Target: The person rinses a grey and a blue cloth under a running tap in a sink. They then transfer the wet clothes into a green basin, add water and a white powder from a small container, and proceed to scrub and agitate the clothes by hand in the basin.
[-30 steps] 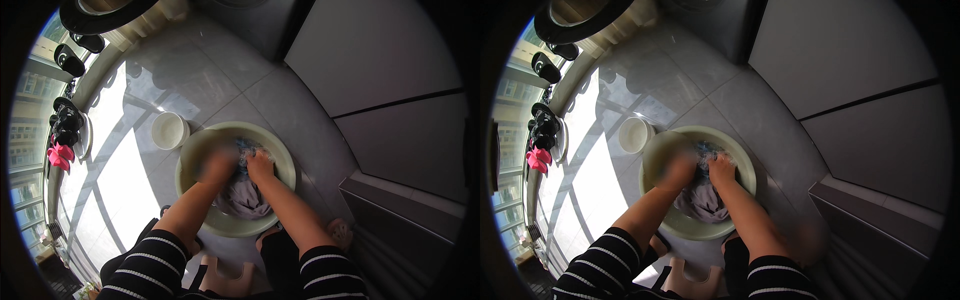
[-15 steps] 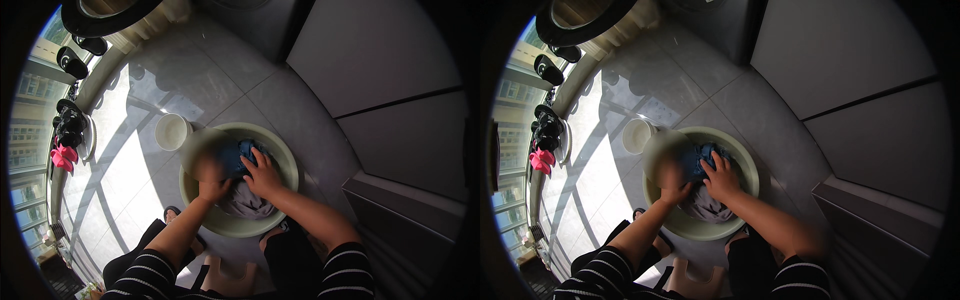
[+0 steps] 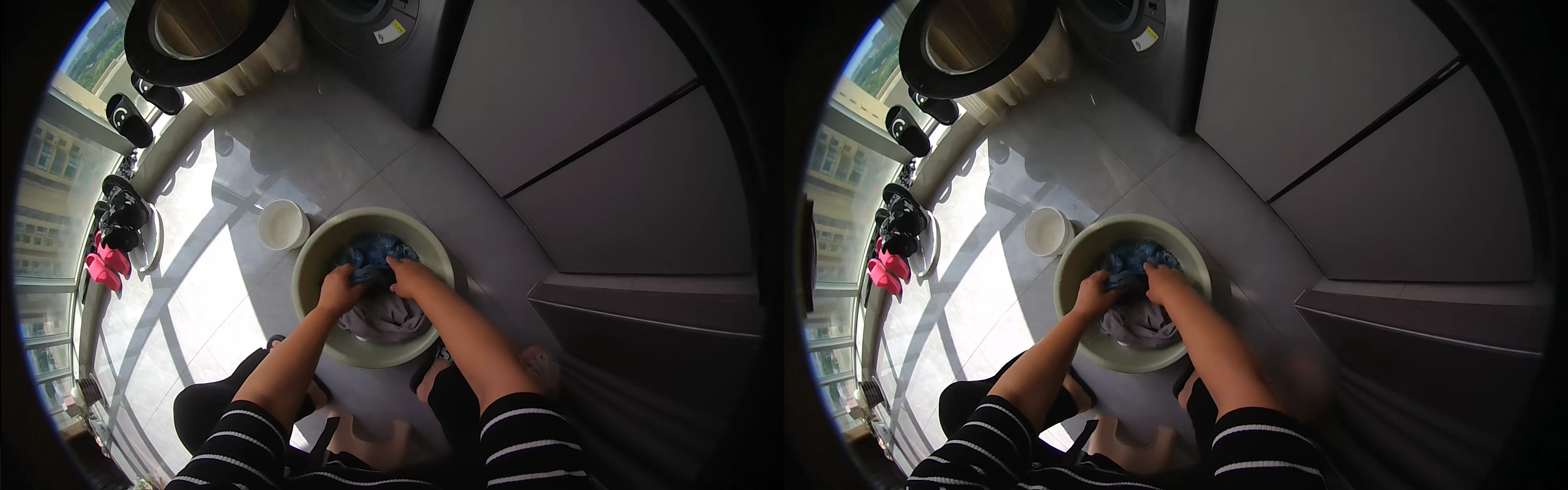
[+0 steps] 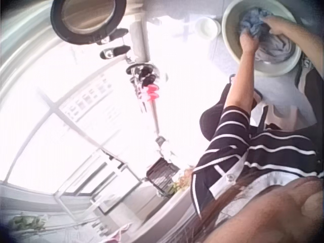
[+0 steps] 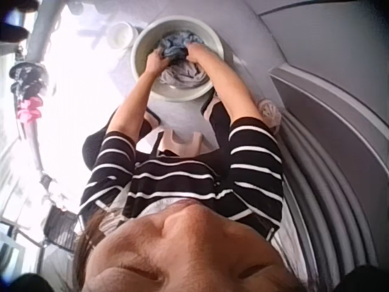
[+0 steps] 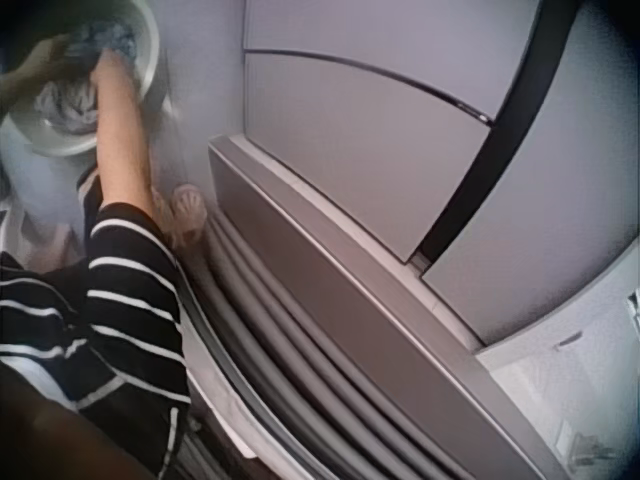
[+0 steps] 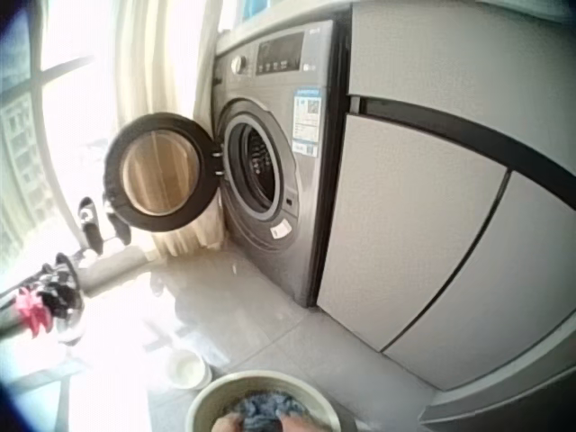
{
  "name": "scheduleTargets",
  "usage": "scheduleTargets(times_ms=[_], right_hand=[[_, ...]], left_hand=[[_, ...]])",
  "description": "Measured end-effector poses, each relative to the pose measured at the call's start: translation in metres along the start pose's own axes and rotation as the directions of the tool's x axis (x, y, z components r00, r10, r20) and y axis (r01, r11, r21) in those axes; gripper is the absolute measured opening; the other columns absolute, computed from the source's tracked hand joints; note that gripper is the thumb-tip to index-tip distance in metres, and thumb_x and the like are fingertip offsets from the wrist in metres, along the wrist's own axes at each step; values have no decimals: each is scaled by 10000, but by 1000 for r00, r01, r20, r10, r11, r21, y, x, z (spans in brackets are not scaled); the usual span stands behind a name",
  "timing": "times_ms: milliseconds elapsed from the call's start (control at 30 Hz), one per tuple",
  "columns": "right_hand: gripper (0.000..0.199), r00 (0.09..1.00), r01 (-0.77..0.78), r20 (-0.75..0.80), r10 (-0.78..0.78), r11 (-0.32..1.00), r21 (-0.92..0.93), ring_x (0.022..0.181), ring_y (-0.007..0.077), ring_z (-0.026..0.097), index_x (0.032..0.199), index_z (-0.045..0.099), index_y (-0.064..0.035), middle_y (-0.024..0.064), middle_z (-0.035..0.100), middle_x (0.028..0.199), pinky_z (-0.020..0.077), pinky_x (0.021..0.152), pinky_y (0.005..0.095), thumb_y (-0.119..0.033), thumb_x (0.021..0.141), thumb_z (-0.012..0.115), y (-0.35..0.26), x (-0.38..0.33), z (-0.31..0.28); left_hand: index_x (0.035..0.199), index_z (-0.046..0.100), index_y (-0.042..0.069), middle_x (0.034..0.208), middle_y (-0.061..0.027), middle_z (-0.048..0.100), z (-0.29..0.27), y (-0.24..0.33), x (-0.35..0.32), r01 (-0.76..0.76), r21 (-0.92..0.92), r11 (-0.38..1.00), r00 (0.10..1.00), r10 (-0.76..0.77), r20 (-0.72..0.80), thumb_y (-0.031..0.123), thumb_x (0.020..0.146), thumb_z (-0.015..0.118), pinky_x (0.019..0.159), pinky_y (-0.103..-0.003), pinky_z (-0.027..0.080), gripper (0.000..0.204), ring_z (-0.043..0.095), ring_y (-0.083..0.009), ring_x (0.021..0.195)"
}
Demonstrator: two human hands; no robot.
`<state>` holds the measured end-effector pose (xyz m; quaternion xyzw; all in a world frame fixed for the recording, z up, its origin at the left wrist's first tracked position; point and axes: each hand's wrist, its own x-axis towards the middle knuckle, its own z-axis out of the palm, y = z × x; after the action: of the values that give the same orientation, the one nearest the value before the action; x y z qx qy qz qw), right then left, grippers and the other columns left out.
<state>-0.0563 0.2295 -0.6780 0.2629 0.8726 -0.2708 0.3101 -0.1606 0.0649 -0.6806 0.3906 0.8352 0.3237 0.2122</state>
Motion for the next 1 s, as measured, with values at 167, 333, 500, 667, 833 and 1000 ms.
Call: scheduleTargets(times_ms=[167,333,500,667,833,1000], right_hand=[[928,924,283,-360,-127,860,423,1233,366,410,1441,242,-213,197,389,1362,388,998,411,-145,665,746,-46,-71,5],[283,635,648,-772,19,532,546,927,285,623,1032,592,-22,170,639,982,466,801,353,-25,751,621,-70,-97,54],[170,704,504,-691,165,569,650,825,269,647,926,638,-26,172,656,844,484,735,344,-32,765,583,-76,-131,50],[285,579,479,-800,157,728,490,825,362,629,867,679,-68,198,649,828,492,740,387,17,663,499,-86,-160,2],[252,568,456,-821,66,805,380,808,354,630,843,698,-76,183,655,826,496,737,392,-36,672,518,-109,-204,-62],[243,496,514,-857,140,748,420,760,364,624,832,678,-40,198,642,779,500,692,404,-45,653,514,-160,-251,-79]], left_hand=[[821,605,25,697,-102,600,-19,40,-35,146,-433,890,968,-218,-121,287,756,716,573,-321,464,292,586,-187,622],[803,585,29,691,5,580,-49,113,-55,78,-670,738,990,-137,-36,222,879,623,558,-236,420,210,509,-65,611],[814,580,52,684,3,574,-60,140,-87,91,-711,697,994,-112,17,254,886,615,535,-227,404,218,485,-58,598],[925,570,49,744,-1,561,-54,146,-94,-15,-888,460,890,-398,-222,299,900,588,572,-235,404,252,485,-79,632],[1152,482,62,1170,-137,489,-70,142,-96,417,-907,-50,687,-636,351,531,878,496,814,-542,394,544,489,-315,1023],[1268,440,64,1293,-163,467,-88,135,-109,491,-753,-438,862,119,493,607,893,337,1004,-577,292,668,416,-373,1222]])
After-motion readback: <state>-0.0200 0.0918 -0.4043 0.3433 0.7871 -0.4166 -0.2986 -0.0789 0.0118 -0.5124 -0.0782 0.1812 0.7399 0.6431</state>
